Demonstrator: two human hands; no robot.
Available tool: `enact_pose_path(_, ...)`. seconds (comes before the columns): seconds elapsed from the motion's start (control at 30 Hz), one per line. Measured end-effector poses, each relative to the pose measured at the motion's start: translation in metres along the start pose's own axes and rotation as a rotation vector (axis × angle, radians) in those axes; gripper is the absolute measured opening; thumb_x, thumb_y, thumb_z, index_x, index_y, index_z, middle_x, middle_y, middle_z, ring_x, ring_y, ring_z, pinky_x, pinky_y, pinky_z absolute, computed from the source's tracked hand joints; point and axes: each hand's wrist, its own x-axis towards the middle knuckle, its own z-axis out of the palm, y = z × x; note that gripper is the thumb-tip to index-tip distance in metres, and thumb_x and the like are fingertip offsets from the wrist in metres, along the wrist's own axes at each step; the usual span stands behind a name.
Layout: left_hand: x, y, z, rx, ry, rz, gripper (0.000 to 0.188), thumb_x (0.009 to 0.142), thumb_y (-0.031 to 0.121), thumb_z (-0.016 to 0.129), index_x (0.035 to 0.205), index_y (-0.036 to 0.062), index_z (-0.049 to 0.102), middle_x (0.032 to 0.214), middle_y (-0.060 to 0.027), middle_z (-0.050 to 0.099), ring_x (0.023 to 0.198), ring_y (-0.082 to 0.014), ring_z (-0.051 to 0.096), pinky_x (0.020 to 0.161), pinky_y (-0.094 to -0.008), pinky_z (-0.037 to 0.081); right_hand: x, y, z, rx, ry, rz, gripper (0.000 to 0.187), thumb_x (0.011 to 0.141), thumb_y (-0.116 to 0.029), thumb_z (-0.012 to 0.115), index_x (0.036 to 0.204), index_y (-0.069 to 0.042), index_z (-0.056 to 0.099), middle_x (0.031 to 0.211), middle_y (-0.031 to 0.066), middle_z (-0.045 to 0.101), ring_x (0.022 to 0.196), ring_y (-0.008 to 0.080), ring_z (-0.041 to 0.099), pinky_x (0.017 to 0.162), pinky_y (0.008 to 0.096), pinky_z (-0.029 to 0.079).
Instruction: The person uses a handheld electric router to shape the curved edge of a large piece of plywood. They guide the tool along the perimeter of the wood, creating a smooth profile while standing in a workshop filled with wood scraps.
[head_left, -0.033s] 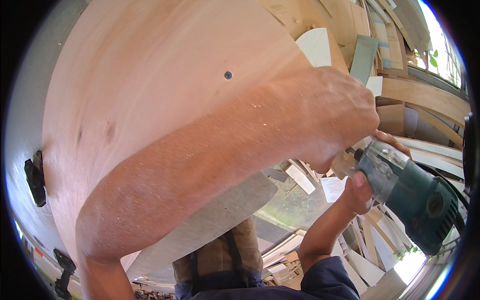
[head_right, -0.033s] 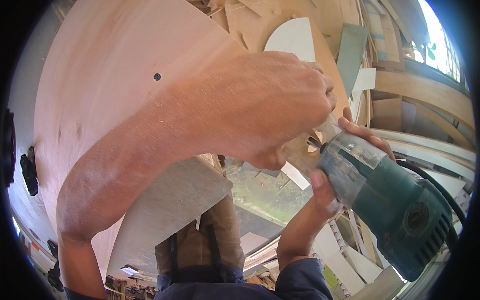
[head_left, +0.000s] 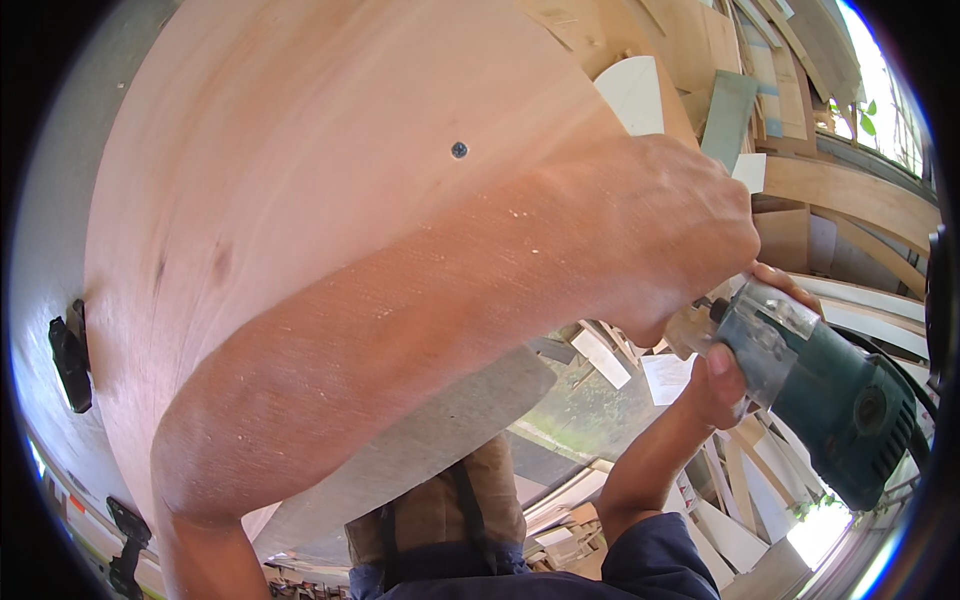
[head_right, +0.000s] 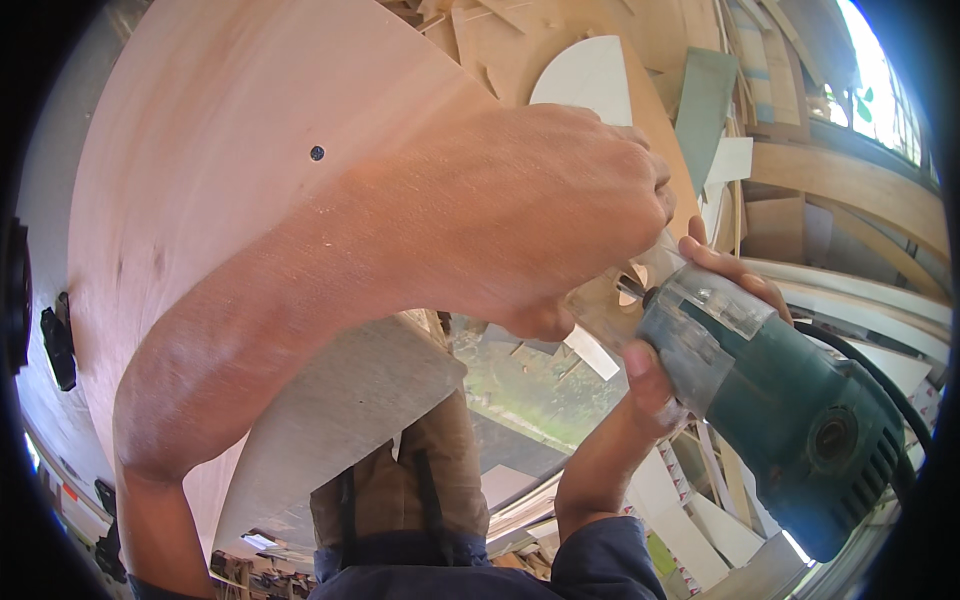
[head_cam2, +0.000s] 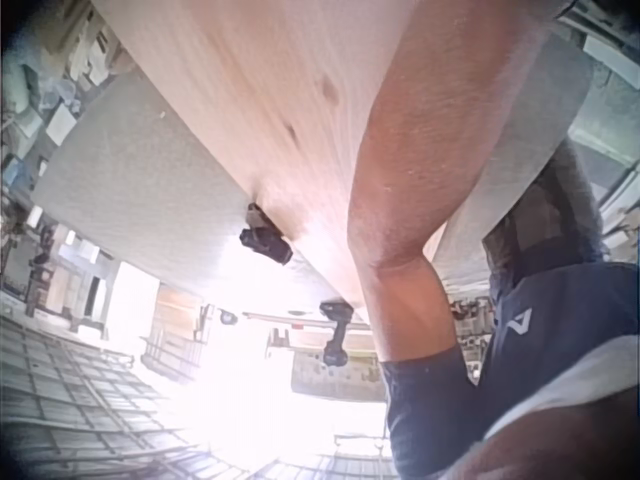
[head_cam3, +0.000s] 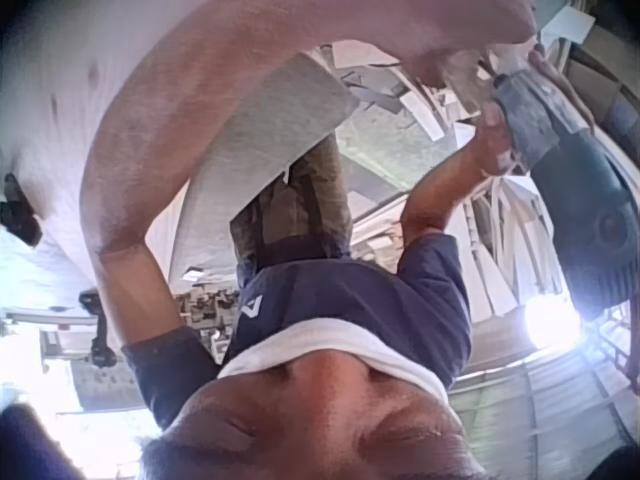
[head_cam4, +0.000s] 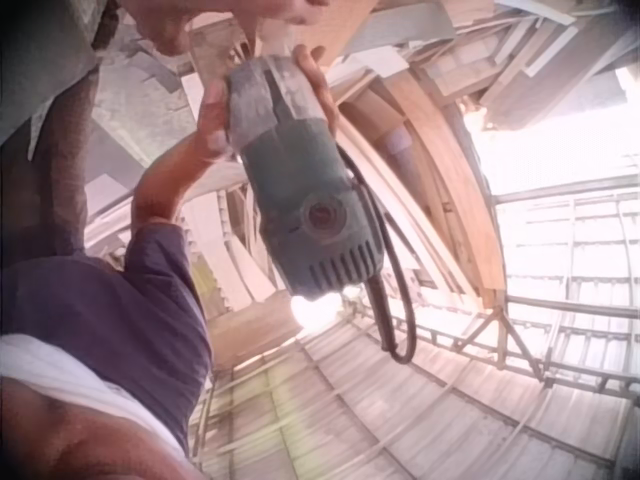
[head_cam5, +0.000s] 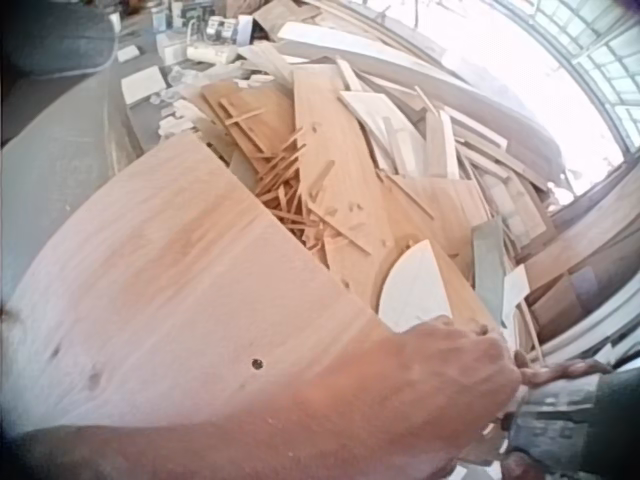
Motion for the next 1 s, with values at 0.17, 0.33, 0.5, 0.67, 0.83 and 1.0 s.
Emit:
enact_pose_path(0.17, -0.003, 0.003, -0.006, -0.069, -0.097, -0.041, 0.044, 0.061, 0.017, 0.094, 0.094, -0.0055, 0.077, 0.095, -0.0161, 0.073, 0.098, -0.0326, 0.073, 0.084, -0.0442, 0.06, -0.004, 0.001, 0.024, 0.06, 0.156, -0.03, 0.094, 0.076, -0.016, 0.091, 0.153, -0.009, 0.036, 0.134, 0.0196, 0.064, 0.134, 0.0324, 0.062, 0.126, 0.0681, 0.033)
enact_pose_path(0.33, -0.004, 0.007, -0.013, -0.029, -0.114, -0.079, 0.043, 0.06, 0.019, 0.094, 0.093, -0.0051, 0.078, 0.095, -0.0168, 0.074, 0.098, -0.0332, 0.073, 0.085, -0.0437, 0.061, -0.001, 0.0, 0.019, 0.044, 0.102, -0.039, 0.093, 0.077, -0.016, 0.09, 0.153, -0.009, 0.036, 0.134, 0.0191, 0.063, 0.134, 0.0323, 0.062, 0.126, 0.0677, 0.033)
enact_pose_path(0.5, 0.004, 0.003, -0.002, 0.013, -0.097, -0.054, 0.036, 0.067, 0.025, 0.095, 0.096, 0.0071, 0.085, 0.095, -0.0088, 0.079, 0.094, -0.0263, 0.078, 0.085, -0.0396, 0.064, -0.004, -0.004, 0.006, -0.046, 0.033, -0.032, 0.094, 0.077, -0.016, 0.089, 0.153, -0.009, 0.035, 0.135, 0.0205, 0.063, 0.135, 0.0328, 0.061, 0.126, 0.0676, 0.032)
enact_pose_path(0.67, -0.001, 0.012, -0.016, 0.072, -0.138, -0.069, 0.037, 0.068, 0.025, 0.094, 0.099, 0.0069, 0.085, 0.095, -0.009, 0.08, 0.095, -0.0269, 0.078, 0.087, -0.0386, 0.063, -0.002, -0.003, 0.006, -0.01, 0.04, -0.053, 0.095, 0.076, -0.014, 0.089, 0.154, -0.01, 0.034, 0.134, 0.0209, 0.064, 0.134, 0.0335, 0.062, 0.126, 0.0675, 0.032)
enact_pose_path(0.83, -0.004, 0.01, -0.016, 0.04, -0.115, -0.074, 0.037, 0.067, 0.023, 0.093, 0.096, 0.0035, 0.083, 0.094, -0.0118, 0.077, 0.096, -0.0296, 0.076, 0.085, -0.0413, 0.063, -0.001, -0.002, 0.008, 0.012, 0.032, -0.035, 0.096, 0.077, -0.014, 0.089, 0.155, -0.01, 0.034, 0.135, 0.0207, 0.063, 0.135, 0.0333, 0.062, 0.126, 0.0671, 0.032)
enact_pose_path(1.0, -0.001, 0.001, -0.01, -0.026, -0.086, -0.017, 0.041, 0.061, 0.019, 0.093, 0.092, -0.0036, 0.078, 0.093, -0.0176, 0.073, 0.095, -0.0347, 0.074, 0.082, -0.0448, 0.061, -0.002, -0.003, 0.004, -0.056, -0.029, -0.015, 0.098, 0.076, -0.013, 0.089, 0.156, -0.011, 0.032, 0.137, 0.0207, 0.062, 0.137, 0.0325, 0.06, 0.127, 0.0663, 0.03)
